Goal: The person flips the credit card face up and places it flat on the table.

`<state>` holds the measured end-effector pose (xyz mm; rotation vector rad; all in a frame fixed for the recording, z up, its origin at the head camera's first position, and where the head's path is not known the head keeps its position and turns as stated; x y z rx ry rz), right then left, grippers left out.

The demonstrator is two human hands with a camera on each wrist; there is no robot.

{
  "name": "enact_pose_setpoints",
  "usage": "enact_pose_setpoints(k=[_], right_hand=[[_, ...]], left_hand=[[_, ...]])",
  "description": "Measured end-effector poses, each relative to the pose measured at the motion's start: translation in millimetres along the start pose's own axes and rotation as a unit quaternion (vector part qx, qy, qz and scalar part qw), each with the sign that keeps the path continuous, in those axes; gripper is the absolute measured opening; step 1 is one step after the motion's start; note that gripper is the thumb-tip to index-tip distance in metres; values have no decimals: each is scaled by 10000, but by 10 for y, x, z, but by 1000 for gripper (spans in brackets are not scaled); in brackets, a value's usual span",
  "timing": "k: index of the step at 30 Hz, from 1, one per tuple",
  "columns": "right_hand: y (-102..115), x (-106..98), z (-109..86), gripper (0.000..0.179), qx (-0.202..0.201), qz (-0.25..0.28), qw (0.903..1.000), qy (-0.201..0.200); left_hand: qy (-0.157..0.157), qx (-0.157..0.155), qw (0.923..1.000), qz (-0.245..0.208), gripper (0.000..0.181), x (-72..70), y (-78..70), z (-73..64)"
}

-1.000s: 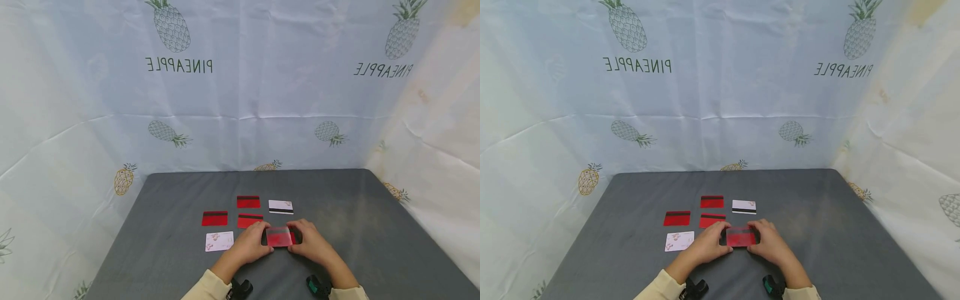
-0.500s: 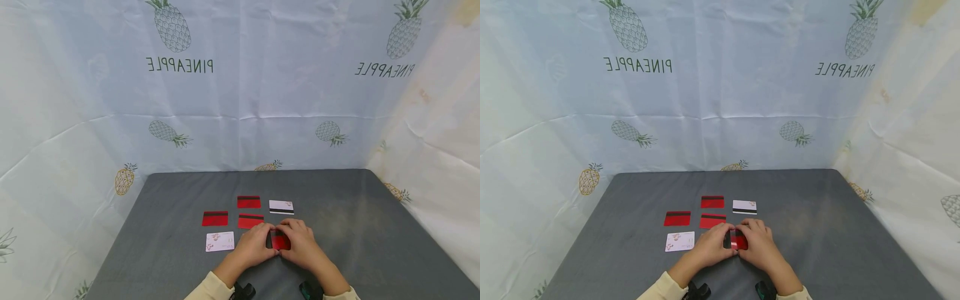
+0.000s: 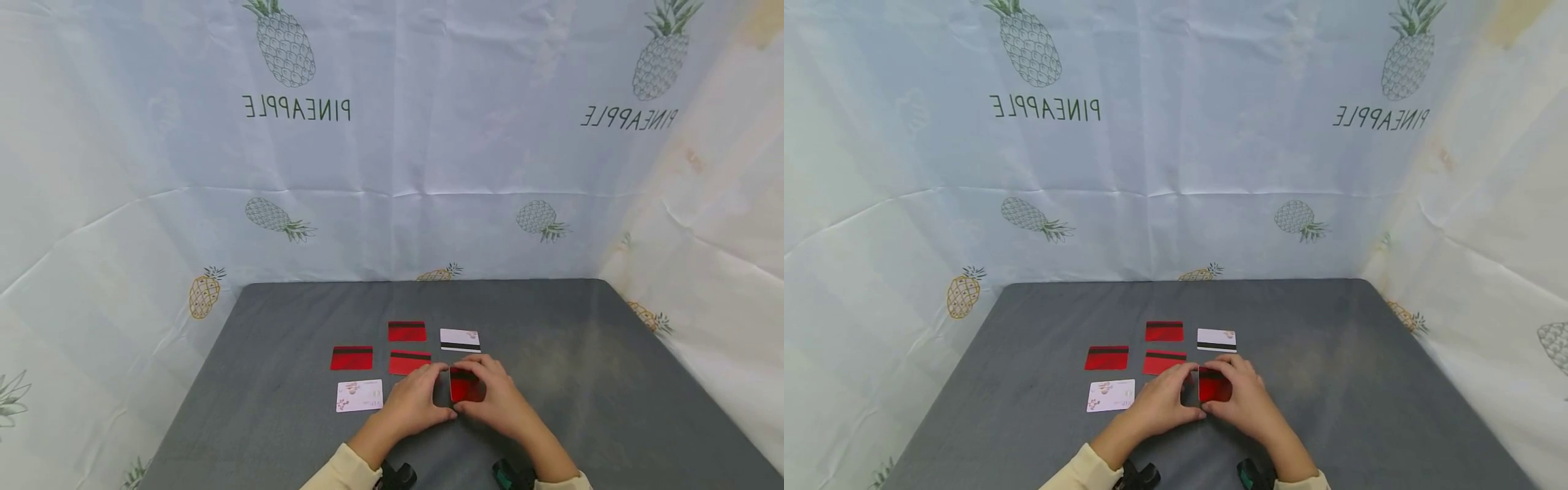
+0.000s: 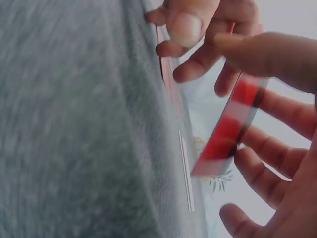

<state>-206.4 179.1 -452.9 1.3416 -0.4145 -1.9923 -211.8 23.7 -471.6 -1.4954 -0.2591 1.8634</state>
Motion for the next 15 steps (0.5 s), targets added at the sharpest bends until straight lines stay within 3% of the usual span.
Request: enact_pose_setpoints(k=[6,15], right_hand=[[54,-8,-5,58,67,1343,9904,308],[69,19,-18,58,247,1780,9827,443]], left_hand=[[-184,237,9990,-335,75,-15,-38,-6],[-45,162,9979,-624,67,-8,-41,-17]])
Point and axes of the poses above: each hand's wrist, its own z-axis towards the middle knuckle, its own x-axis out of the palm, y = z × x, the point moved 6 cm from there along z, towards the middle knuckle, and after that the axes turned 15 degrees about -y, right-handed, at the moved point
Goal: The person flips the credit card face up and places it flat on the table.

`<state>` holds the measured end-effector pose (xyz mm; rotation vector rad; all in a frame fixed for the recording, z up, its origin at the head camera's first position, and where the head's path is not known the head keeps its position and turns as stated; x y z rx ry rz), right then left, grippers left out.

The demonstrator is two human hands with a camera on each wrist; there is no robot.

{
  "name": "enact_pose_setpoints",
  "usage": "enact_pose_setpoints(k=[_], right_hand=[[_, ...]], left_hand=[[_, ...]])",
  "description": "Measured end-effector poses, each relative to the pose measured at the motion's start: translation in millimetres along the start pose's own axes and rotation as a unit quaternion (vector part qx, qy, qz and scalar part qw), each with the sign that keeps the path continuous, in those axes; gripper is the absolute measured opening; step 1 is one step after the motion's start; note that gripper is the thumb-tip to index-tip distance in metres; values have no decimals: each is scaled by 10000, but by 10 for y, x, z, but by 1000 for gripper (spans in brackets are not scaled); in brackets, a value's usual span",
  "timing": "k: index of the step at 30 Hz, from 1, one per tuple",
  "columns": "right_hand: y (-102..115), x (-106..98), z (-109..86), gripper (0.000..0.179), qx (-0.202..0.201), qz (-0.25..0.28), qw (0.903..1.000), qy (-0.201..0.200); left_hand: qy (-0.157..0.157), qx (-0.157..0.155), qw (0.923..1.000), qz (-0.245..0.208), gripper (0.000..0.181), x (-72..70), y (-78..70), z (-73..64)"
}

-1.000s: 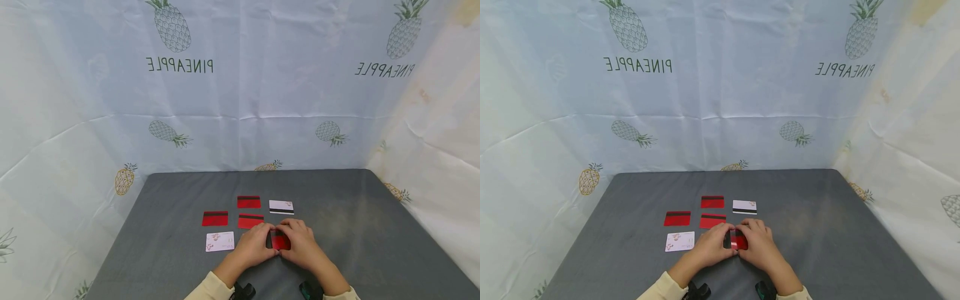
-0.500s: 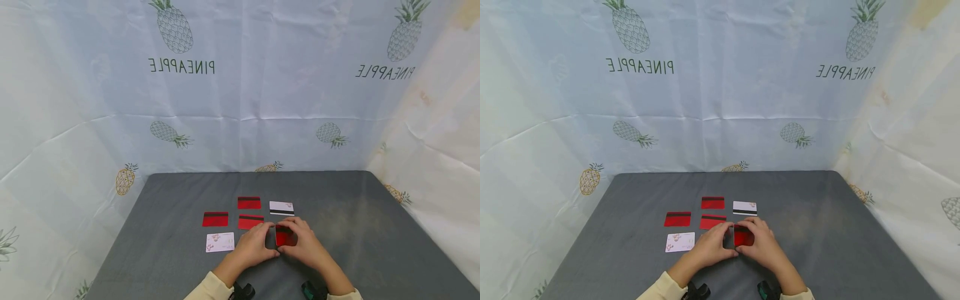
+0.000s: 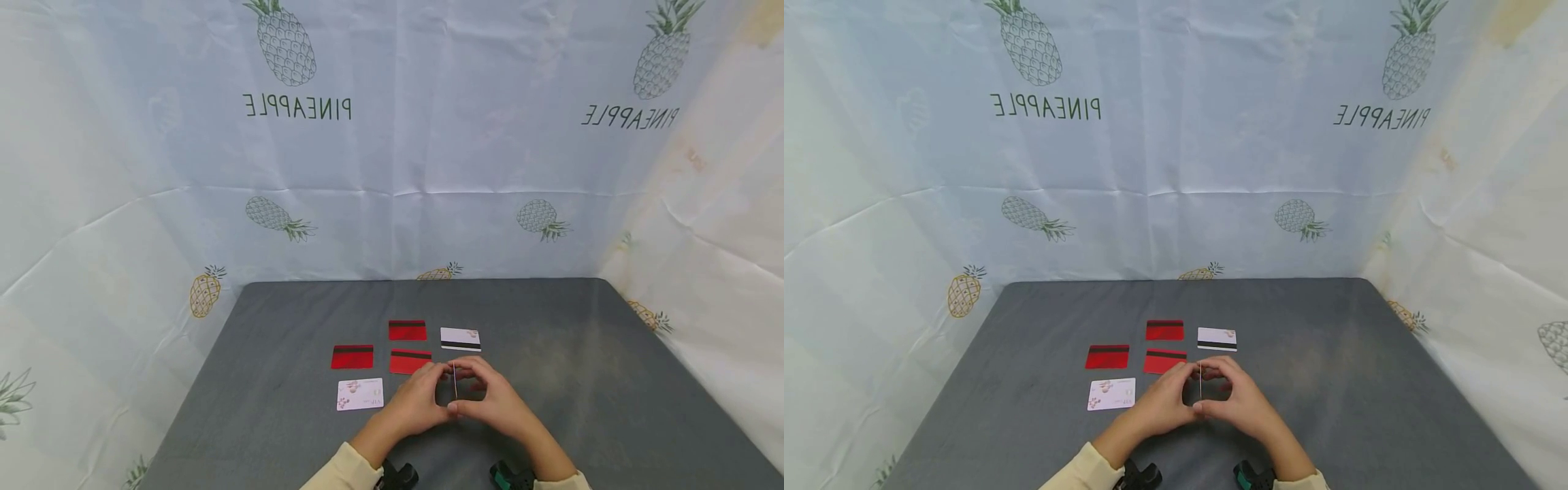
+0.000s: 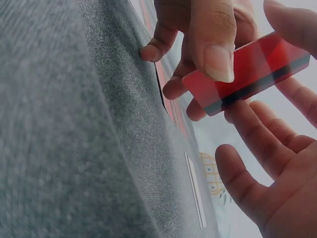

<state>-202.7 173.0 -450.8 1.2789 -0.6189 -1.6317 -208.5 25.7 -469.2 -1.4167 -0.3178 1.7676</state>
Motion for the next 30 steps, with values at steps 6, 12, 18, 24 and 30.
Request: enact_pose_setpoints(k=[6,12,18,24,30], right_hand=[[-48,-49,8,60,357,-55,9993,-36],[-185,-106,12,62,906,-303,9954,11],[-262,-92,11,60,648,-584,9962,65],[-324,-85,19,57,573,-992,9934,1],[-351,-126,35,56,530,-1276,9904,22]], left_hand=[[-121,17,9996,-262,60,-34,35,14],[-243,-311,9982,-458,58,-105,88,35],[-323,-309,9985,-303,60,-129,95,47],[-217,-351,9989,-218,60,-124,92,48],[-94,-285,9996,8,60,-124,98,43]])
Point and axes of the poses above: each hand's wrist, its own z-axis towards the middle knuckle, its own x-axis out of the palm, y = z × x, the point moved 6 cm from there along z, towards the middle knuckle, and after that the axes turned 15 degrees about -y, right-handed, at the moved point
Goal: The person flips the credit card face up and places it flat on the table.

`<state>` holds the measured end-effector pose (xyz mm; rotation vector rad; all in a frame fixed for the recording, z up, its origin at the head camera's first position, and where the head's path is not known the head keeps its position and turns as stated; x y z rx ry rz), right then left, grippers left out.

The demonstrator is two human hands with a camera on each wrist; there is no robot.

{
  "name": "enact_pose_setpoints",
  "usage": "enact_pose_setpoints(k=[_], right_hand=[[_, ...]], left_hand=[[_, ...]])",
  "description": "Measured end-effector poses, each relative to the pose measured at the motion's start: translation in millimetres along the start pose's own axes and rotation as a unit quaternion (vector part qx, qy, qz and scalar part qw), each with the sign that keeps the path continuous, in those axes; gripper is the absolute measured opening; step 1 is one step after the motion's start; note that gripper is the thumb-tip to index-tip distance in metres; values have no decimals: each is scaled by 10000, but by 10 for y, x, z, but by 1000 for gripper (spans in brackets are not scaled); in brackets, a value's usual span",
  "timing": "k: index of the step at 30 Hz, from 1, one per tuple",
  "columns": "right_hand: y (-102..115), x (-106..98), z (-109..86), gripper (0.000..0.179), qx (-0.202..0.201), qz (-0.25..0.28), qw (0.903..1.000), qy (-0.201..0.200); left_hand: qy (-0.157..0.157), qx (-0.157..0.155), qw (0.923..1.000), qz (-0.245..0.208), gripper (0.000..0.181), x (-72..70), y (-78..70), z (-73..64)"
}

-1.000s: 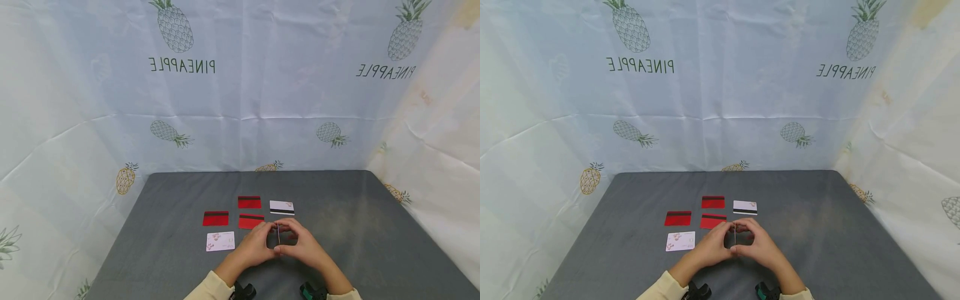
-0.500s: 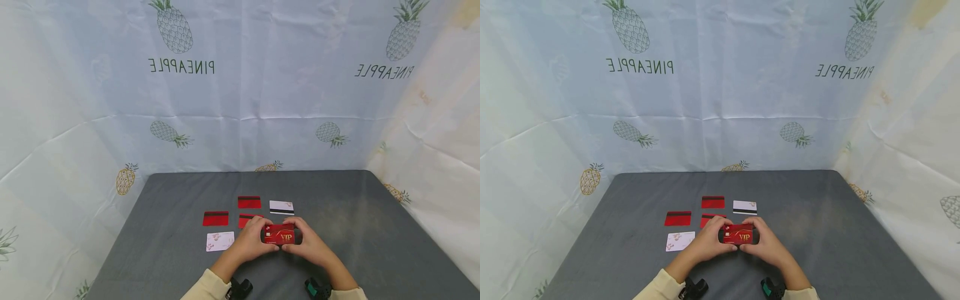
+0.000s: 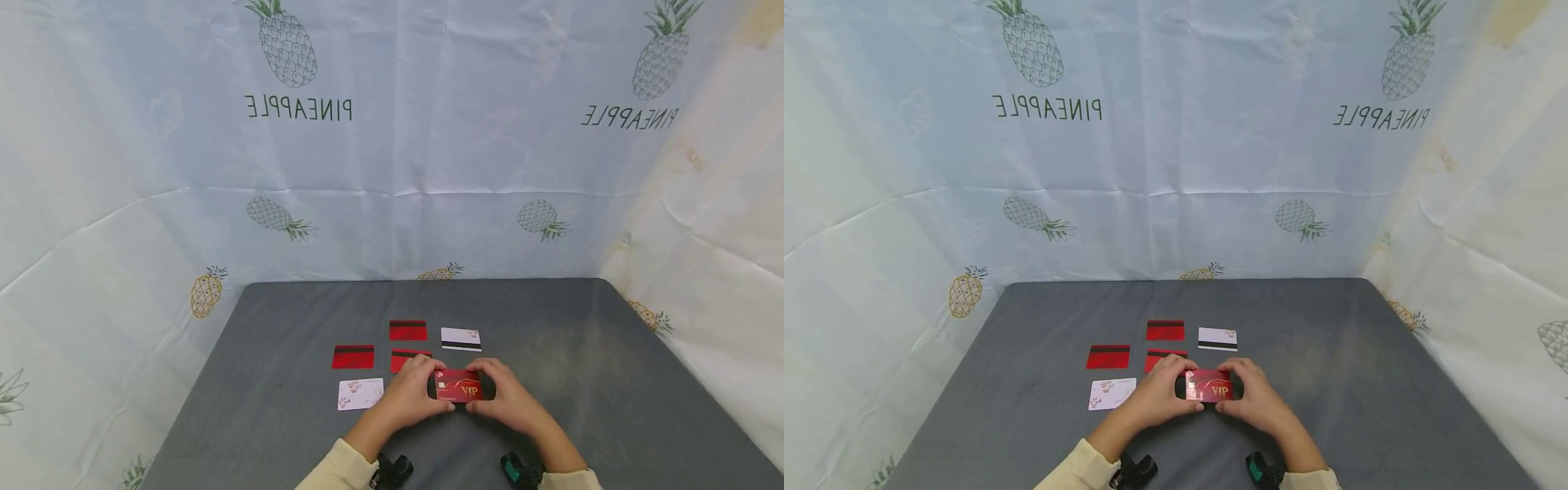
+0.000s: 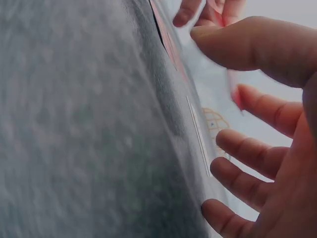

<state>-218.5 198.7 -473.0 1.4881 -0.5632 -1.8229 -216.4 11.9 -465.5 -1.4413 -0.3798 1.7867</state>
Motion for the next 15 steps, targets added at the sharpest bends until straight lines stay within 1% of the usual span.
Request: enact_pose_setpoints(k=[3,7,11,15], right_hand=[[-29,-18,-2,56,-81,-381,9992,-25],[-46,-18,-10,57,-189,-874,9960,4],[-72,9,-13,58,-36,-1203,9926,149],[-87,26,-13,57,81,-1294,9913,237]], left_hand=[[103,120,9993,345,59,18,5,-10],[285,291,9952,889,57,60,10,-35],[435,362,9900,1292,58,106,21,-59],[484,377,9870,1483,58,135,33,-68]])
Point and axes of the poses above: each hand's wrist, its own z-axis towards the middle knuckle, its own x-axis out of the palm, y = z × x, the point moved 6 cm from there along z, towards the middle knuckle, and after that the axes turned 15 degrees about -y, right-handed, at the moved point
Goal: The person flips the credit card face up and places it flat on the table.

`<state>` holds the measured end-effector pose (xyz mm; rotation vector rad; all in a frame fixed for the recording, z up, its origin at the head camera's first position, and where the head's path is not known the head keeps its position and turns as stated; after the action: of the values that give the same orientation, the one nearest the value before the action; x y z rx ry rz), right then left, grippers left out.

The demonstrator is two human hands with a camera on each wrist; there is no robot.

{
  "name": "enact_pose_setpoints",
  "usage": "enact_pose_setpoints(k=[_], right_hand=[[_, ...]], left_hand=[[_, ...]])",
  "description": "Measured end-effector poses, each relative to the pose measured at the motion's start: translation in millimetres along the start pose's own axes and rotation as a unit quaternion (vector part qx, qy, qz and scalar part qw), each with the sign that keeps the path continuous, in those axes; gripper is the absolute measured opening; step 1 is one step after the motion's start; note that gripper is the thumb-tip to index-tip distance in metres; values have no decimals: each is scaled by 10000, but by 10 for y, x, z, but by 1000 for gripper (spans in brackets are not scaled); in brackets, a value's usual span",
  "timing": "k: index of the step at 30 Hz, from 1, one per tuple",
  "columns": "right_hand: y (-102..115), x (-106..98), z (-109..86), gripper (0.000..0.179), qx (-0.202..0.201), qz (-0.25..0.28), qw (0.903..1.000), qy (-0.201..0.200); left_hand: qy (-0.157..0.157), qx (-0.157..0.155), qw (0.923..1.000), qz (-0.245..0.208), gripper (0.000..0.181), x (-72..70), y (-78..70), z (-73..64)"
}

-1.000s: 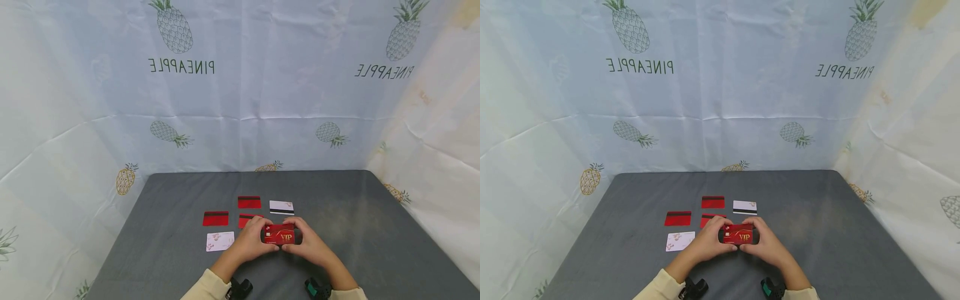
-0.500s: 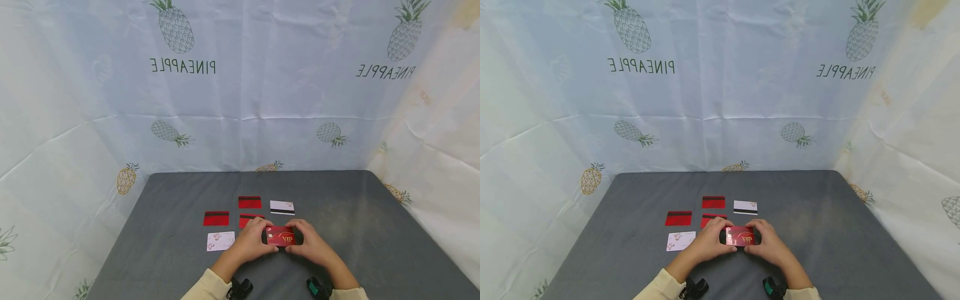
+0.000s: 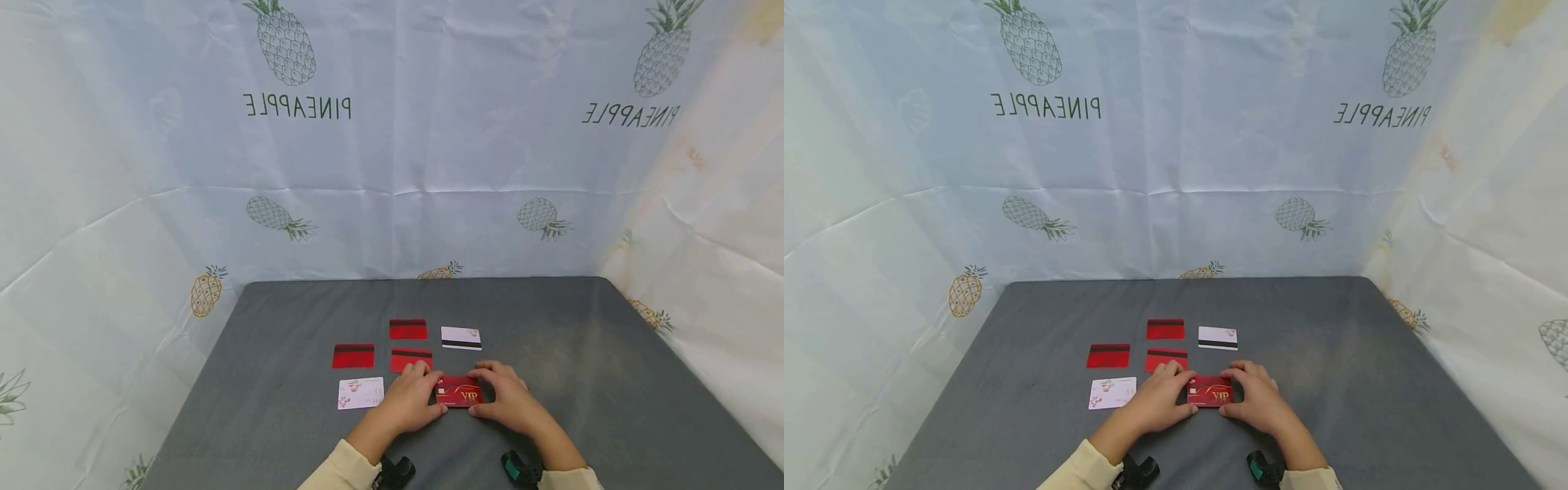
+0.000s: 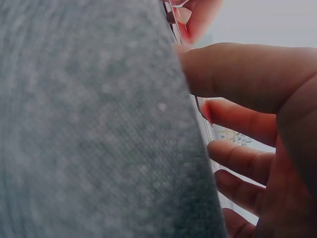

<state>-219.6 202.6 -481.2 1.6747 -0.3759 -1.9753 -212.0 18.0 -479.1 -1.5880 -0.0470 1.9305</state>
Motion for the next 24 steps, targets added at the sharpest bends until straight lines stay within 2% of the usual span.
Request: enact_pose_setpoints(k=[24], right_hand=[[11,-12,-18,59,-62,4,9999,151]], left_hand=[[132,0,9999,100,61,33,2,-4]])
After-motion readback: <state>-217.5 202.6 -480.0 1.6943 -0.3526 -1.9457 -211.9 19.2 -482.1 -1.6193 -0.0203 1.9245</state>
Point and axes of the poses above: each hand's wrist, its own z-axis towards the middle knuckle, its own x-axis out of the palm, y = z × x, the point moved 6 cm from there along z, towards the middle knuckle, and after that the axes turned 15 degrees about -y, right-handed, at the moved point
